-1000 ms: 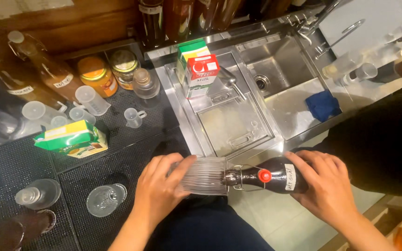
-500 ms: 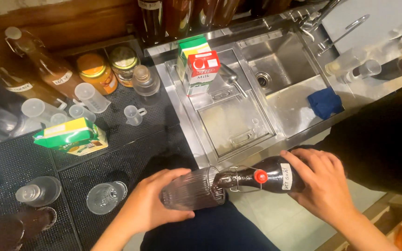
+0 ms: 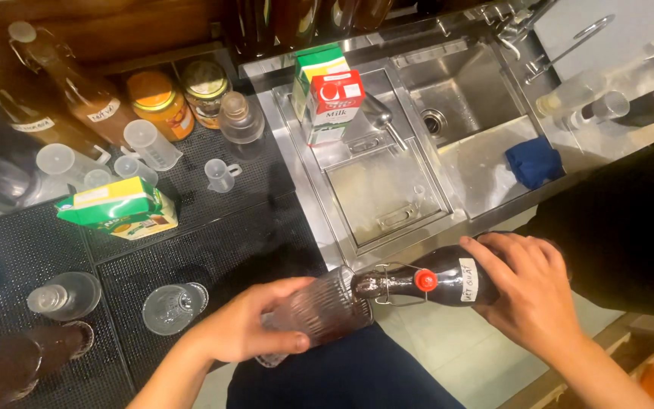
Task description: The person pours milk from a carton into a plastic cup, then pours a dark bottled beverage from a swing-top bottle into several glasses arranged on the counter, placing each filled glass aside. At the end the person rinses the bottle under the sink tap.
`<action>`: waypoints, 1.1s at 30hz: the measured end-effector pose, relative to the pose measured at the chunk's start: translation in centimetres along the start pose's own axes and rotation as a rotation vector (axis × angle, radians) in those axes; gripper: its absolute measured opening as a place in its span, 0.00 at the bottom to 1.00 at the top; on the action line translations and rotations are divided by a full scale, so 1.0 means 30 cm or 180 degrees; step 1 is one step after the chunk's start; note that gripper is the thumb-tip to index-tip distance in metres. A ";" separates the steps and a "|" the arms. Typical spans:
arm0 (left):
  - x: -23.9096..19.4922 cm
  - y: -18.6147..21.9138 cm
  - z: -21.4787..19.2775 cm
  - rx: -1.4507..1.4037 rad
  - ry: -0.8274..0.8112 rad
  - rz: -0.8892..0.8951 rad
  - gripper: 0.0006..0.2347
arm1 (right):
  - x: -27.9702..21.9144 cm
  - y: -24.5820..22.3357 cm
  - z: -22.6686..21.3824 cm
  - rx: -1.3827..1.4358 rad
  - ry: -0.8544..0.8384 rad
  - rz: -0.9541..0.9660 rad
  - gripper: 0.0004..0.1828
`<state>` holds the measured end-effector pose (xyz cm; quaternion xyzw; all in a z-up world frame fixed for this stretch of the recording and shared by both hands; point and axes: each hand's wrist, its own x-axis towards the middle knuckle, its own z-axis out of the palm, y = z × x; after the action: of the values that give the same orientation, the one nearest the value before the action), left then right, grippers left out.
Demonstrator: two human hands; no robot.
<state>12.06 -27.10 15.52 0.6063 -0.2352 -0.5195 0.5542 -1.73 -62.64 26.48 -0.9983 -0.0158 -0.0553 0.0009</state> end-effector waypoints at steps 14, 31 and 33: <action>0.022 -0.069 0.000 -0.1247 -0.0488 0.0394 0.33 | -0.004 -0.008 0.002 -0.0016 -0.0177 -0.0021 0.55; 0.095 -0.204 0.045 -0.2935 -0.1739 0.0149 0.28 | 0.003 -0.022 0.004 0.0042 -0.0043 -0.0085 0.54; 0.112 -0.246 0.062 -0.3230 -0.1925 -0.0014 0.28 | 0.001 -0.025 0.004 0.0070 -0.0006 -0.0112 0.54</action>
<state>9.44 -28.75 7.80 0.0909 -0.1036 -0.7180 0.6823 -1.73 -61.88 26.37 -0.9979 -0.0339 -0.0542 0.0109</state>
